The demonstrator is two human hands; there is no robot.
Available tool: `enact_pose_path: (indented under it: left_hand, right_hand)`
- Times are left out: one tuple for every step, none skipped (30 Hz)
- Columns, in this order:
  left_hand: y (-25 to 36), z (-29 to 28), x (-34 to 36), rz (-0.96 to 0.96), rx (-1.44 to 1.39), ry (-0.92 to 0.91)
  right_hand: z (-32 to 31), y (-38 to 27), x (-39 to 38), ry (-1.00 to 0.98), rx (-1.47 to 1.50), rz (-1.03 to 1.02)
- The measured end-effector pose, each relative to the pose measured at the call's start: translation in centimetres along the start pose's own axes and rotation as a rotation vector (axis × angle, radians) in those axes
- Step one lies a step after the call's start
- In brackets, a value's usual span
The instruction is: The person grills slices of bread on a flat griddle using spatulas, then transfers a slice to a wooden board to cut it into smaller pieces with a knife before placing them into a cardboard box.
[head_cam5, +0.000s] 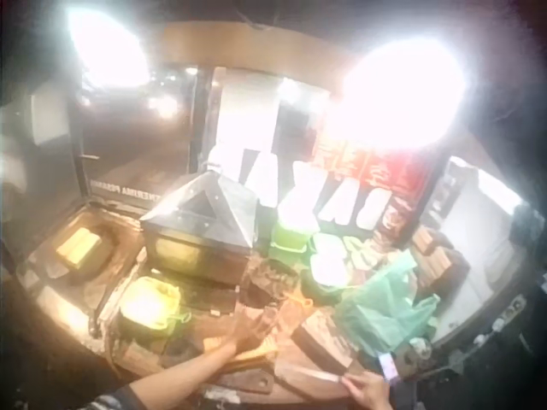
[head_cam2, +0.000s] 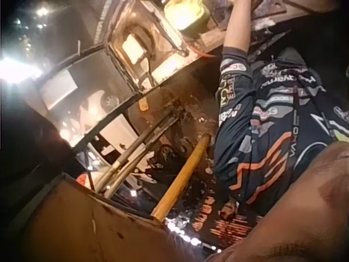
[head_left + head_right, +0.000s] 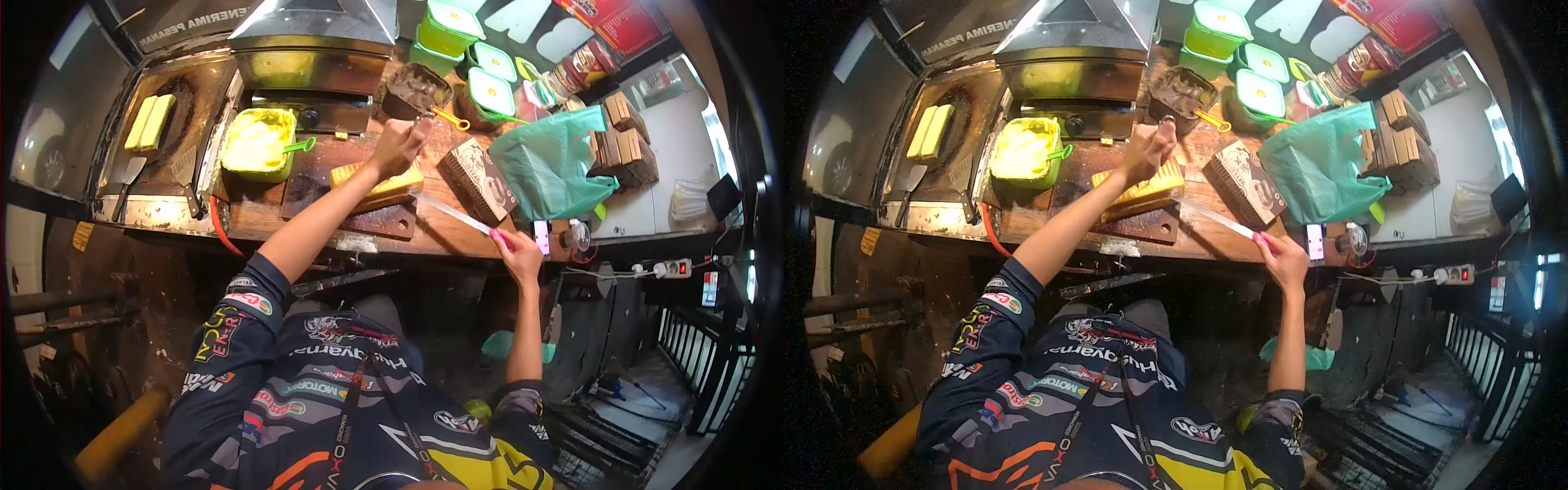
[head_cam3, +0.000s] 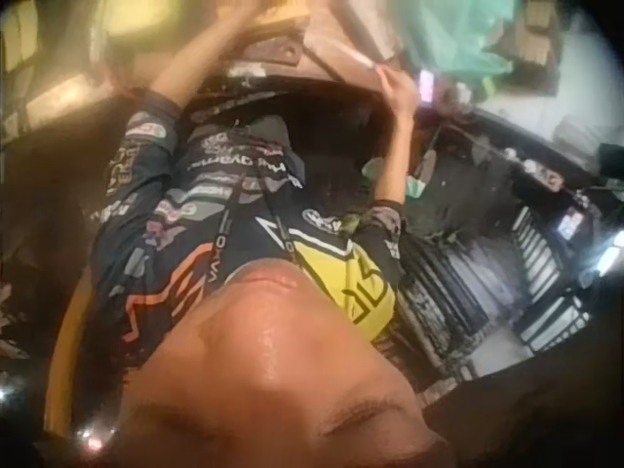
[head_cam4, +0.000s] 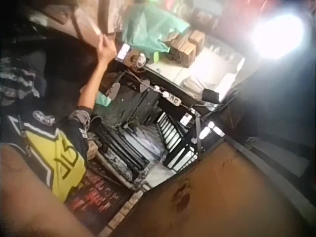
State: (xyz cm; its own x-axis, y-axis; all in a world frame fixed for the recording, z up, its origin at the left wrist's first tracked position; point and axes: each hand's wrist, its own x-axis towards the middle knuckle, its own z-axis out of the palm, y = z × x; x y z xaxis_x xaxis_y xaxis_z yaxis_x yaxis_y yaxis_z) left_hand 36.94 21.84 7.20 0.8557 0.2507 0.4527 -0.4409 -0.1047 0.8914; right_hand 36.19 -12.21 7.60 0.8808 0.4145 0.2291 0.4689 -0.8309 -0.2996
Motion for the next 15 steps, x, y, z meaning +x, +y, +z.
enact_pose_path:
  left_hand:
    - [0.0,0.1,-0.1,-0.021,0.01,-0.01]
    - [-0.1,0.2,0.0,-0.043,0.019,-0.02]
    - [-0.1,0.3,-0.1,-0.032,-0.01,-0.019]
    - [-0.2,0.1,-0.2,-0.02,-0.036,-0.024]
    - [-0.3,0.1,-0.3,-0.008,-0.063,-0.029]
    - [0.0,0.2,-0.3,-0.017,-0.059,-0.039]
    - [0.3,0.0,-0.5,-0.025,-0.049,-0.039]
    - [0.5,0.0,-0.7,-0.033,-0.042,-0.035]
    - [0.8,-0.1,-0.7,-0.03,-0.013,-0.045]
    - [-0.2,0.0,-0.9,-0.059,-0.015,-0.044]
    - [0.0,0.3,-0.9,-0.049,-0.041,-0.044]
    - [0.2,0.6,-1.1,-0.041,-0.065,-0.046]
    - [0.2,0.7,-1.2,-0.029,-0.069,-0.039]
    - [0.2,0.7,-1.4,-0.017,-0.074,-0.032]
    - [0.2,0.7,-1.5,-0.004,-0.078,-0.03]
  right_hand:
    - [-0.2,0.5,-0.5,0.014,0.079,-0.011]
    - [0.8,0.5,-0.4,0.049,0.044,-0.032]
    - [1.4,-1.0,0.0,0.055,0.002,-0.065]
    - [1.8,-2.3,0.8,0.064,-0.036,-0.094]
    - [1.5,-2.3,1.0,0.042,0.0,-0.072]
    - [1.4,-0.7,0.9,0.033,0.003,-0.039]
    - [0.6,0.3,0.6,0.026,-0.012,-0.022]
    - [-0.4,1.3,-0.1,0.018,-0.031,-0.008]
    - [-0.9,2.7,-0.9,0.059,-0.054,0.049]
    - [-1.8,4.1,-1.6,0.049,-0.125,0.104]
    - [-1.2,4.9,-2.7,0.09,0.023,0.138]
    - [-0.7,5.4,-3.6,0.131,0.172,0.174]
    - [-0.1,4.1,-3.8,0.024,0.266,0.306]
    - [1.0,2.3,-4.3,-0.082,0.36,0.438]
    - [2.6,0.5,-5.1,-0.112,0.456,0.454]
